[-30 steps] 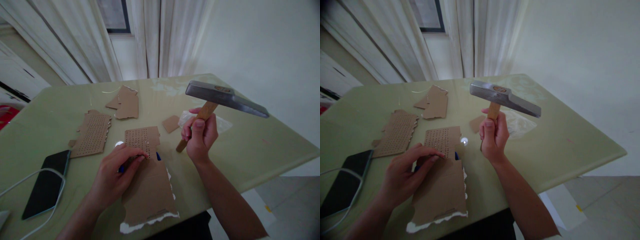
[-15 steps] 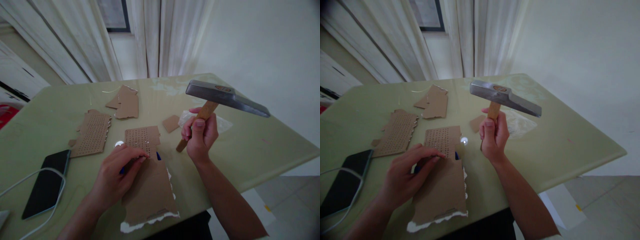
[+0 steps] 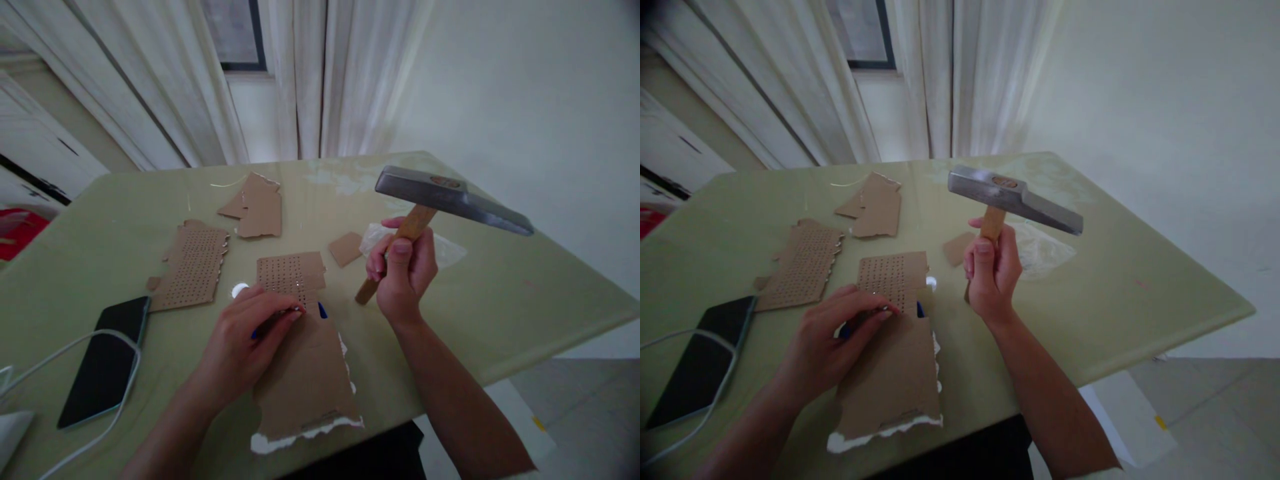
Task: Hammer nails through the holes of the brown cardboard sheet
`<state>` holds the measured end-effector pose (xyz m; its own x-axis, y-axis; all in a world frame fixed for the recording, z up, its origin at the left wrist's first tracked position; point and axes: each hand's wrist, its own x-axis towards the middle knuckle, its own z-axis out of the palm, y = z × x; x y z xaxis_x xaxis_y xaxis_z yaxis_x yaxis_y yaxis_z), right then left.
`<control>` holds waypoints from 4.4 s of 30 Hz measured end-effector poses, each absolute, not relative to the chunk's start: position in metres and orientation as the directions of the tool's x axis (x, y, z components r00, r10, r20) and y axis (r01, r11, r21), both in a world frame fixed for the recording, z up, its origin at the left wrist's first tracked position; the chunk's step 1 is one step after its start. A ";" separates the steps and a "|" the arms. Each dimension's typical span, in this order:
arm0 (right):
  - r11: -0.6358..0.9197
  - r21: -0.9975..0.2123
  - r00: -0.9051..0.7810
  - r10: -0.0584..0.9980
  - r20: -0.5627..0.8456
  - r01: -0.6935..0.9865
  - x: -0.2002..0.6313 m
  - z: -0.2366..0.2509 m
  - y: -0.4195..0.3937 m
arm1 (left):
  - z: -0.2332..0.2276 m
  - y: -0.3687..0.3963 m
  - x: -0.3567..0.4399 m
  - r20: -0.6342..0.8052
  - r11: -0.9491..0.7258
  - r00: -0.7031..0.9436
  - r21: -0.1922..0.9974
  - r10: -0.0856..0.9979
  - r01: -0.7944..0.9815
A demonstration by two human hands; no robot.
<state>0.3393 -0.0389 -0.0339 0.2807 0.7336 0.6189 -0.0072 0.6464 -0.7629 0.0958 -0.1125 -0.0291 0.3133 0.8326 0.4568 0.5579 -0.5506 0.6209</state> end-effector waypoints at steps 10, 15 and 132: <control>0.293 -0.955 -0.127 0.950 0.287 0.036 0.357 -0.002 -0.072 | -0.039 -0.104 0.097 0.454 -0.540 0.298 0.650 0.840 0.535; 0.358 -0.755 -0.381 0.911 0.156 0.549 0.376 0.043 -0.102 | -0.044 -0.098 0.099 0.452 -0.537 0.292 0.668 0.842 0.515; 0.540 -0.839 0.362 0.797 0.484 -0.066 0.341 -0.030 -0.043 | -0.034 -0.111 0.089 0.647 -0.474 -0.234 0.717 0.726 0.511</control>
